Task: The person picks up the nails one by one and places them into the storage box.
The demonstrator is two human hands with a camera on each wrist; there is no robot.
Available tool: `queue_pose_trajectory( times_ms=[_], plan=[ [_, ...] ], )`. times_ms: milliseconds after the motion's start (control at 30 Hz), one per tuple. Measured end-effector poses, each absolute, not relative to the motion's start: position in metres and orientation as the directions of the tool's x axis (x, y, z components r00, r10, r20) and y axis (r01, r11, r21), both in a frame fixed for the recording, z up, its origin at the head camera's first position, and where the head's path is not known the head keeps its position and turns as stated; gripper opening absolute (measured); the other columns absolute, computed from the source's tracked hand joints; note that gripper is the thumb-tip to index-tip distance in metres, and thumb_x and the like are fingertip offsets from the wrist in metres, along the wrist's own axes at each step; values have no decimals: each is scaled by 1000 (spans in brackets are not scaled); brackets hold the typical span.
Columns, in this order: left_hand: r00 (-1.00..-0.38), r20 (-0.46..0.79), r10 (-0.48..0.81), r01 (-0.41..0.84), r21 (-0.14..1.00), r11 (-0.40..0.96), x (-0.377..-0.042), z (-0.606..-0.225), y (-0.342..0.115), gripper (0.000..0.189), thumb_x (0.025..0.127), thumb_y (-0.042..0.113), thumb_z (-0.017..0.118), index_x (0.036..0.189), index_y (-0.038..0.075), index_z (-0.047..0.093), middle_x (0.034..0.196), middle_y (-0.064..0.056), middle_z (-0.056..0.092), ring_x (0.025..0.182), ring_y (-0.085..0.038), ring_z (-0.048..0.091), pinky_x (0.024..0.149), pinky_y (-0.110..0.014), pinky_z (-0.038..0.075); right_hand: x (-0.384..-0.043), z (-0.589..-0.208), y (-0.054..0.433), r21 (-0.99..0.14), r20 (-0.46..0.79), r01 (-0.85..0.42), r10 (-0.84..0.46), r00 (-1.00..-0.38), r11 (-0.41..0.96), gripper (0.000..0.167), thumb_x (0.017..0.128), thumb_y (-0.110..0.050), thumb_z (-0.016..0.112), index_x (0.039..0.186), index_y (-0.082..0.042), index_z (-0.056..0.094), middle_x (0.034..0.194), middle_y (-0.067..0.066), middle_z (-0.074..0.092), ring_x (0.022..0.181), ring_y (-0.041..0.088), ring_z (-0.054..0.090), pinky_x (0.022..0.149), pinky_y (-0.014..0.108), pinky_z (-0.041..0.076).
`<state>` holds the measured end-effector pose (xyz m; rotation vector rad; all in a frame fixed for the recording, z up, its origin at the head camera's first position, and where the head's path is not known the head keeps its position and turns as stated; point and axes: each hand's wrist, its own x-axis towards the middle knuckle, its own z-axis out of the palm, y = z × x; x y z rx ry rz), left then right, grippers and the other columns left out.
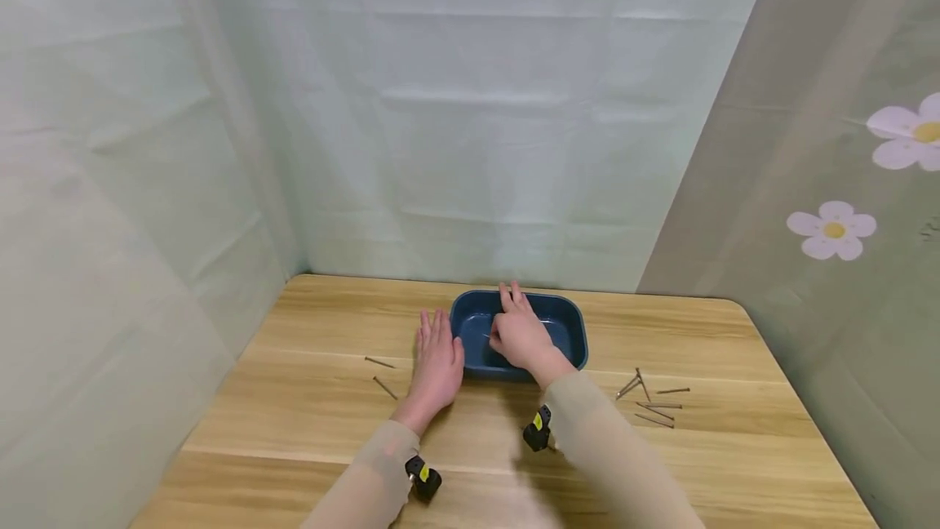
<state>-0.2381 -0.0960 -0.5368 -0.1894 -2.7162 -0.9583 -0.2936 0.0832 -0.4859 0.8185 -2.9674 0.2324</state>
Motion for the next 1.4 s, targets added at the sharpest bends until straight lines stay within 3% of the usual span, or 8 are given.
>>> queue_pose_trajectory(
  times_ms=[200,600,1067,1400],
  plan=[
    [-961,274,50,213,607,766,-241,-535,-97,57,113,12,46,158,-19,31,168,-36,26,160,-54,6,126,-69,13,-305,-492,69,-79,95,-547,-540,-836,833,10,94,-19,80,87,-12,82,169,27,32,160,49,18,128,54,24],
    [-960,274,57,220,617,756,-242,-536,-93,57,112,10,47,158,-20,29,168,-37,26,160,-54,5,126,-68,11,-316,-499,51,119,36,-559,-567,-823,820,21,102,-27,73,84,-18,81,178,14,16,164,39,3,131,51,10],
    [-964,259,65,217,620,754,-243,-537,-90,57,113,11,45,159,-19,28,169,-36,24,160,-53,4,126,-68,10,-311,-503,45,156,-4,-537,-543,-840,829,21,105,-30,70,94,-19,84,179,10,12,165,34,-4,132,48,5],
    [-961,266,71,226,615,756,-244,-537,-94,57,113,12,45,159,-18,29,169,-35,25,160,-52,5,126,-68,11,-310,-495,47,85,25,-551,-554,-832,830,21,107,-29,68,96,-19,83,178,13,17,165,36,0,132,48,8]
  ],
)
